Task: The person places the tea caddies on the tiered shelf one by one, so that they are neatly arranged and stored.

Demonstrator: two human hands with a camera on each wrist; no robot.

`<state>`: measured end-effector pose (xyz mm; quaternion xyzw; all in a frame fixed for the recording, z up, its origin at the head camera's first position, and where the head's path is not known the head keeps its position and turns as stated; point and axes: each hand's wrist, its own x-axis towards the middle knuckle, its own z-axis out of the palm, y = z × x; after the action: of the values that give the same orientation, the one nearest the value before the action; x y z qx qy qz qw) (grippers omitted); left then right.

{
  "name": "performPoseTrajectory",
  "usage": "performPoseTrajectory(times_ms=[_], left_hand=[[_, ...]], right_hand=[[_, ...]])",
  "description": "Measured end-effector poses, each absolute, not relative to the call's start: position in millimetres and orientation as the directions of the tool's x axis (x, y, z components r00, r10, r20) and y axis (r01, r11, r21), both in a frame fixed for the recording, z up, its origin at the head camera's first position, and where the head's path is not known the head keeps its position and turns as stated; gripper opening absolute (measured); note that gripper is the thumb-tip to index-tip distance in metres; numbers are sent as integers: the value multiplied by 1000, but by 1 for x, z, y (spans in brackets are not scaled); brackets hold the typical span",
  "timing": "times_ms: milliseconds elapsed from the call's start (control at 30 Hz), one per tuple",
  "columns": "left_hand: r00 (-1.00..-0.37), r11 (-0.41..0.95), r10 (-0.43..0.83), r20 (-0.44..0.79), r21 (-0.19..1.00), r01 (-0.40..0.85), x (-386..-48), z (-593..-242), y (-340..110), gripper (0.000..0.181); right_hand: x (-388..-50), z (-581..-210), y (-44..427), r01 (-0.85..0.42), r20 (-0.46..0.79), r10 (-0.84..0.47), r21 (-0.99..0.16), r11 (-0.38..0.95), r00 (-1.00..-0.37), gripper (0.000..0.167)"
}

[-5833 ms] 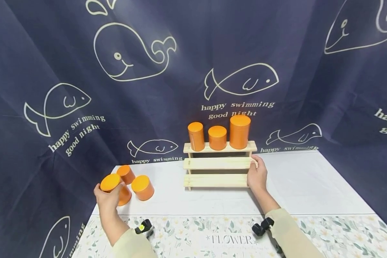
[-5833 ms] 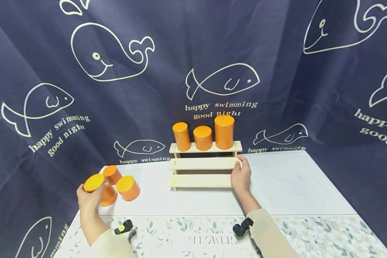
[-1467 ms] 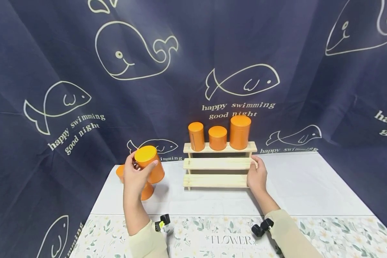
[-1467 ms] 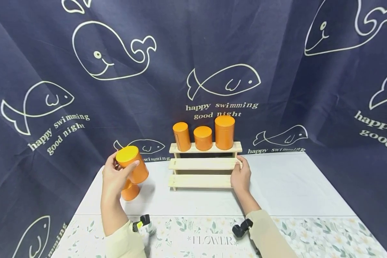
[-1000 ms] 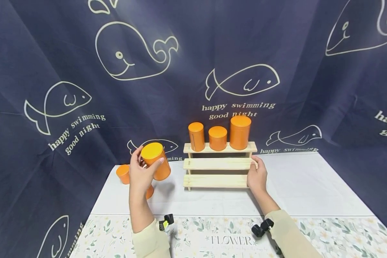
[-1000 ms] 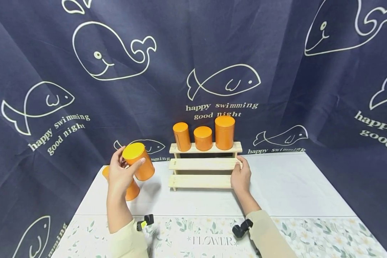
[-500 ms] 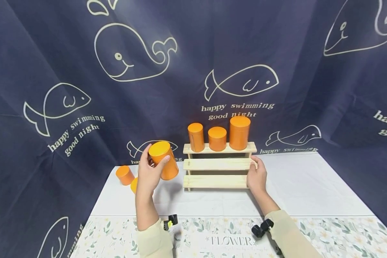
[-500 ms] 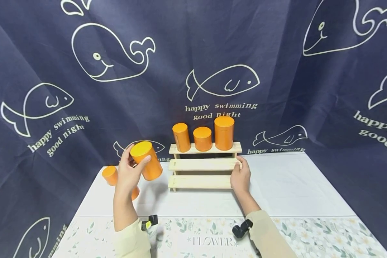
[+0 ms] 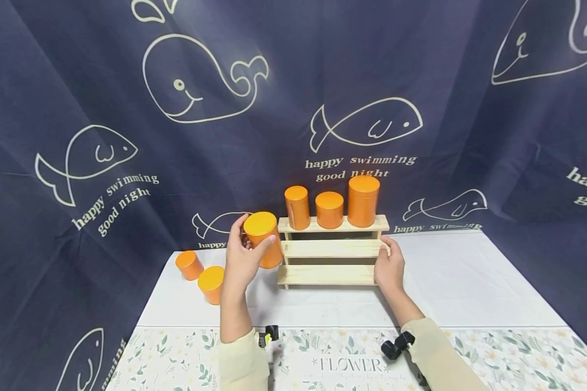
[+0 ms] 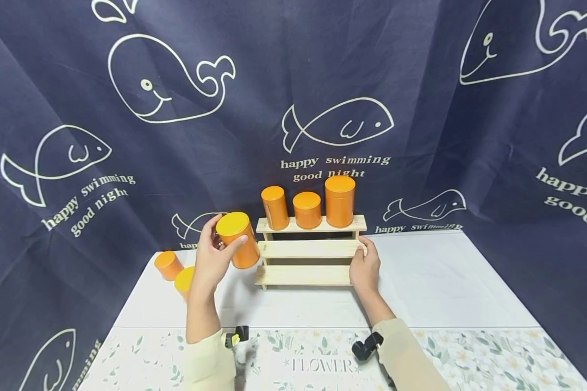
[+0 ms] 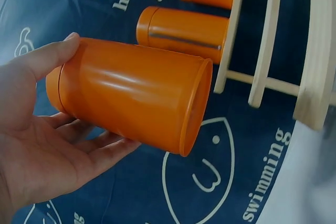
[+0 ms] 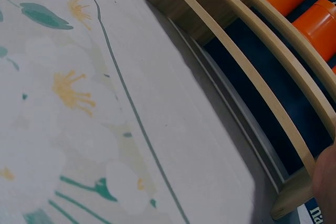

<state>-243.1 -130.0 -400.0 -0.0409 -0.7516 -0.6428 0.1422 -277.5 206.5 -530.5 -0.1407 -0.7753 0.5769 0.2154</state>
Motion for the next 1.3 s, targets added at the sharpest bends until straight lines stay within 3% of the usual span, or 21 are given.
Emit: performPoseTrajectory(times_ms=[1300], left_hand=[[-957, 131, -56, 285, 952, 276, -261, -422, -86, 91]], right_hand=[[-275, -526, 204, -23, 170, 472, -953, 301, -865, 42]])
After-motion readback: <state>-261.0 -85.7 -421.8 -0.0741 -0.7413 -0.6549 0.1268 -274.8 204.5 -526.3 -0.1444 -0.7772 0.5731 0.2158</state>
